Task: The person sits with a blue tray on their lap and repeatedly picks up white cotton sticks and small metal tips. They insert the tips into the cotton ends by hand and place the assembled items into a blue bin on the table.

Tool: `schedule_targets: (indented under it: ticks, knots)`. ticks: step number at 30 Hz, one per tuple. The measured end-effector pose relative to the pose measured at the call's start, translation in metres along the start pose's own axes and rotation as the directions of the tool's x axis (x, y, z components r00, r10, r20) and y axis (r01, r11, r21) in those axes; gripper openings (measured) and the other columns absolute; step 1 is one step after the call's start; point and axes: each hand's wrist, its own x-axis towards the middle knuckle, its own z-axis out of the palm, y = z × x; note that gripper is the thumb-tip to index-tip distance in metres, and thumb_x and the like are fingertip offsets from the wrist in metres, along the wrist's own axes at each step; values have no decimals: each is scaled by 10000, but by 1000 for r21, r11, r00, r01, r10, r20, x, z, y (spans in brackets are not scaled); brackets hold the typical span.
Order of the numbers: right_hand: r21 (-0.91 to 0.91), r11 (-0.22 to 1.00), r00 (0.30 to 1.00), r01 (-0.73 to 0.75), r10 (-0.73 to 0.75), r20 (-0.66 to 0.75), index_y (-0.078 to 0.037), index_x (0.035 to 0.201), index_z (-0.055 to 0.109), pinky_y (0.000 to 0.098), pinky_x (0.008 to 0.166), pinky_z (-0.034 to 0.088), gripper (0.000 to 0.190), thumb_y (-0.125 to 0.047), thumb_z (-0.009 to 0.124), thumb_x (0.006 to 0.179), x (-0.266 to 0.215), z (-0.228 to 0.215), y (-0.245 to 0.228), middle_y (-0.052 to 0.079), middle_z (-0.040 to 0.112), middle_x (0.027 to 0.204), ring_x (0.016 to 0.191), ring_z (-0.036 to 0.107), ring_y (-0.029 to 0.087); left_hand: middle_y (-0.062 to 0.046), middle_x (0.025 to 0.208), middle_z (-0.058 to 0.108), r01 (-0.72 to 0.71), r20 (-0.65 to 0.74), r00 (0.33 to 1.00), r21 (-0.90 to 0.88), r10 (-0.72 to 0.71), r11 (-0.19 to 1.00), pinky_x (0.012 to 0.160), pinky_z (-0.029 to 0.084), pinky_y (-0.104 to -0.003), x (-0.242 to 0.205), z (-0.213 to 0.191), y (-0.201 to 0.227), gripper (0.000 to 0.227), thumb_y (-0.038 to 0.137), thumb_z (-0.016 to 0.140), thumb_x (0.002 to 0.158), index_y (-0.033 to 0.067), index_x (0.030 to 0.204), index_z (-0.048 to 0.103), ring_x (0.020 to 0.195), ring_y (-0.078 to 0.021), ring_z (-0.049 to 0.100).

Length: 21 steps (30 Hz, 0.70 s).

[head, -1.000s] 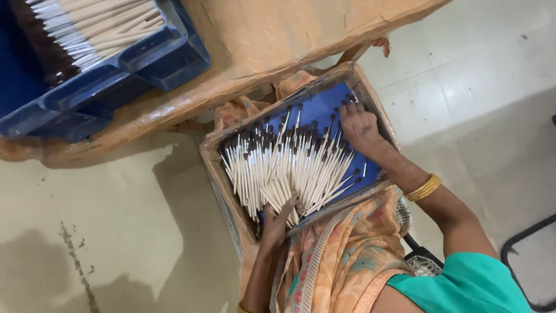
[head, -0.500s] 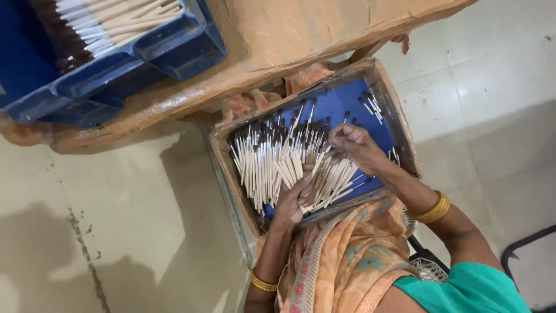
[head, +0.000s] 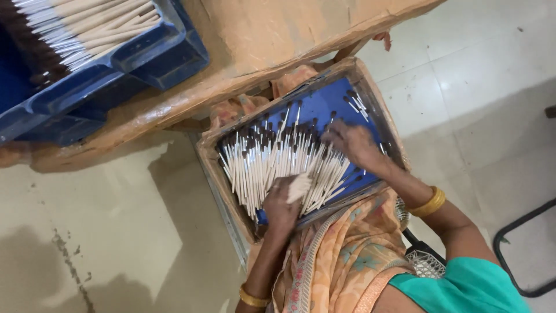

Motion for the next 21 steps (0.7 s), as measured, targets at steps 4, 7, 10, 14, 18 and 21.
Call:
schedule_targets:
  ticks: [4,7,10,14,18,21]
  knots:
    - [-863,502,908,51,-383,-169,39,1061,628,448,612,572,268,-152,713,893,23,-22,28,202,664,883,813,692,366,-105,935,709,217,11,972,-430,-235,876,713,541,-322,-25,-14,-3,229,134,655,987,13,1181,673,792,-170,657]
    - [-958,276,950,-82,-269,-159,36,1091,630,402,622,595,278,-29,641,821,42,-19,63,198,636,979,875,685,328,-65,884,729,429,116,889,-547,-442,719,685,525,-290,-57,11,-31,269,234,652,999,0,1128,682,764,-123,628]
    - [-960,275,959,-52,-254,-124,23,1041,631,419,593,584,208,-44,622,844,46,-19,58,210,637,983,866,687,346,-99,825,730,443,134,879,-588,-458,677,666,506,-290,-71,22,-37,320,253,679,1087,-46,985,733,721,-123,625]
    - [-928,368,930,58,-357,-84,-9,982,639,424,618,589,202,-33,649,782,36,-22,14,199,651,1000,897,696,353,-24,915,735,557,233,748,-729,-622,397,587,457,-235,-29,1,-4,307,220,662,999,-8,1203,687,677,-54,584]
    - [-244,943,957,225,-260,-125,-40,1048,659,371,649,585,114,-131,678,982,12,-2,-6,110,708,963,823,707,257,-33,707,612,429,352,830,-899,-432,93,437,338,-220,-2,-4,12,394,132,702,951,9,1311,597,494,-53,448]
    - [463,886,1000,6,-13,11,-61,1037,636,291,635,606,114,-171,649,1010,1,14,1,56,722,907,788,728,152,-11,641,540,439,436,820,-895,-371,-81,398,301,-221,6,-2,14,366,120,698,965,-13,1290,595,439,-49,384]
